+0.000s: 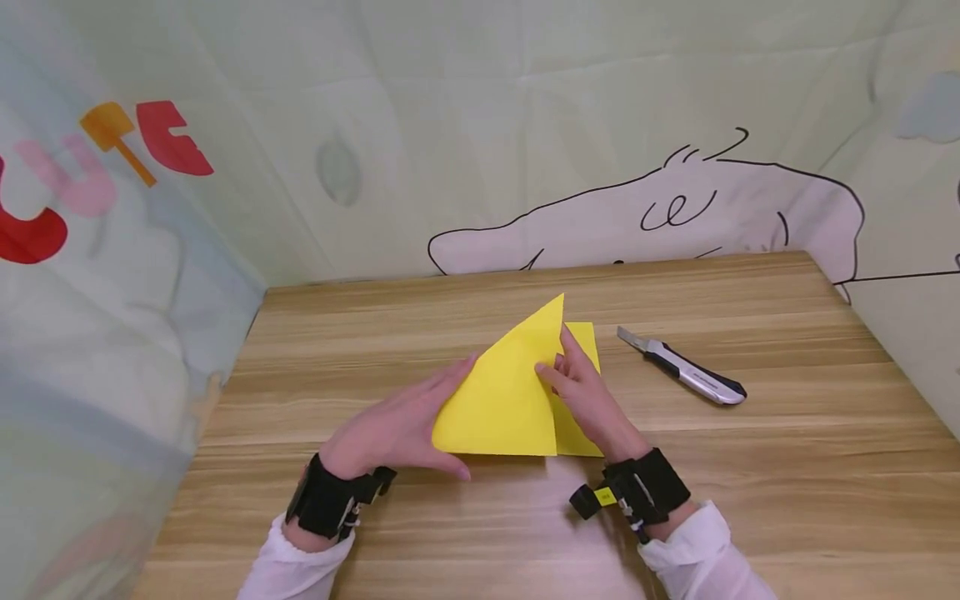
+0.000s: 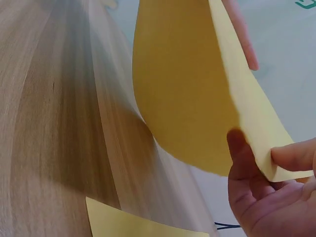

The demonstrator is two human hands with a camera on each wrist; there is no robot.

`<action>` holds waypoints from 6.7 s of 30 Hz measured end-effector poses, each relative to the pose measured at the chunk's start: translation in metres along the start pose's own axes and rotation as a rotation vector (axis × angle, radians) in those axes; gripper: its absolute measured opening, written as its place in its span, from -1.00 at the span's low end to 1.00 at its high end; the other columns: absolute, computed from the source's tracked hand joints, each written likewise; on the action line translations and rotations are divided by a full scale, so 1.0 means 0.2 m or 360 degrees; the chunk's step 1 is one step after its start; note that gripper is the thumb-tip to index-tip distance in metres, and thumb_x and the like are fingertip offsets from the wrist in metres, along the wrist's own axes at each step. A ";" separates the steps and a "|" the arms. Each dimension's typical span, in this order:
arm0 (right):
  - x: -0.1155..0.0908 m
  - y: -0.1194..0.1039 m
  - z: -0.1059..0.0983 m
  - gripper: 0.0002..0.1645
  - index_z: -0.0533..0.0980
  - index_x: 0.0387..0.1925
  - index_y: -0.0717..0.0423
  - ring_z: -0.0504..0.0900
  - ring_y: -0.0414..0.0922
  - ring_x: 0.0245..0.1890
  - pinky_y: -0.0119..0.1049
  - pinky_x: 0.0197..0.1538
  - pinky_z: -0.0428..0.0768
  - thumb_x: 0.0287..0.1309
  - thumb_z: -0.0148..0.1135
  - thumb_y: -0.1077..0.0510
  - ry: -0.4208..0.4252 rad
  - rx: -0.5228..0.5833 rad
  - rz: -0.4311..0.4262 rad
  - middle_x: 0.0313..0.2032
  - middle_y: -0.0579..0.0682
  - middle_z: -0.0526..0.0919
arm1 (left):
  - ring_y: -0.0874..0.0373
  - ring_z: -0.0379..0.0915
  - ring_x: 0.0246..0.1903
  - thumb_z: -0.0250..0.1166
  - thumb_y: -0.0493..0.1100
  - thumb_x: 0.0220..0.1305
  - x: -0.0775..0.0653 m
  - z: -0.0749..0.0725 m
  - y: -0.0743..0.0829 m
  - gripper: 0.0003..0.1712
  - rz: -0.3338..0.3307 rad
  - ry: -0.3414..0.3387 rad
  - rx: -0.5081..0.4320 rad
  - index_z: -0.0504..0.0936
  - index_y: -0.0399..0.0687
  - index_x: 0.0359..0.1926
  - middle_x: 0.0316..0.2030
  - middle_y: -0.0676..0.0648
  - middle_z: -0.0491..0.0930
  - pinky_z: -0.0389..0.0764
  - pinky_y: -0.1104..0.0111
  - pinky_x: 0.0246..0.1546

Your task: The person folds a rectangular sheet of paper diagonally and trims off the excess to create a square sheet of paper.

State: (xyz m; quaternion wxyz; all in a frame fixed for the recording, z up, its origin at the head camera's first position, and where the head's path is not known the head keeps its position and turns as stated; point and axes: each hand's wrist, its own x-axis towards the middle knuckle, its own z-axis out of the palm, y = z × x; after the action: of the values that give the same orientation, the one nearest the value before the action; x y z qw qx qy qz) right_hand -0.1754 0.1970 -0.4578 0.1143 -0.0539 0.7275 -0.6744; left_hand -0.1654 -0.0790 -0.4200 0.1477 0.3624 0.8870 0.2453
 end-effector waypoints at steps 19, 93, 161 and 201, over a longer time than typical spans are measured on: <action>0.00 -0.01 -0.02 -0.19 -0.13 0.60 -0.18 0.49 -0.29 -0.17 -0.45 -0.17 0.50 0.51 -0.05 0.21 0.0019 -0.0035 -0.0140 -0.08 -0.17 0.53 | -0.05 0.11 0.52 0.16 0.37 0.33 0.08 0.05 -0.13 0.10 -0.0399 0.0530 -0.0128 -0.15 -0.02 0.61 0.60 -0.11 -0.07 0.26 0.04 0.48; -0.04 0.08 0.15 -0.56 0.53 0.22 0.22 0.53 0.14 0.24 0.08 0.26 0.54 0.33 0.21 0.25 -0.0520 -0.1690 -0.0664 0.18 0.19 0.60 | -0.10 0.37 0.37 0.24 0.04 0.41 0.11 0.18 -0.09 -0.37 -0.0461 0.0091 0.0449 0.41 -0.09 0.41 0.40 -0.18 0.41 0.50 0.08 0.31; 0.27 0.05 0.14 -0.41 0.46 0.22 0.42 0.47 0.24 0.30 0.04 0.37 0.45 0.42 0.13 -0.01 -0.0235 -0.2425 -0.0457 0.24 0.39 0.49 | -0.13 0.38 0.29 0.29 0.10 0.35 0.08 0.21 0.04 -0.26 -0.0745 0.0015 0.0490 0.43 -0.37 0.30 0.33 -0.29 0.37 0.67 0.13 0.09; 0.34 -0.04 0.17 0.39 0.26 0.36 0.46 0.15 0.37 0.45 0.24 0.46 0.26 -0.10 0.27 -0.61 -0.0345 -0.2383 -0.0027 0.40 0.49 0.22 | -0.39 0.15 0.42 0.38 0.24 0.19 0.05 0.17 0.04 -0.01 -0.0870 -0.0094 0.0296 0.28 -0.17 0.48 0.56 -0.40 -0.18 0.65 0.03 0.10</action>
State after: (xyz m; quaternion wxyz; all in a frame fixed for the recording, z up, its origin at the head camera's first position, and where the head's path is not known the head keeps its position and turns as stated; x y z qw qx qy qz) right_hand -0.2329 0.1470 -0.4588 0.1129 -0.1887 0.9755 0.0082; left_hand -0.1523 -0.0551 -0.4446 0.2002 0.1288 0.9657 0.1033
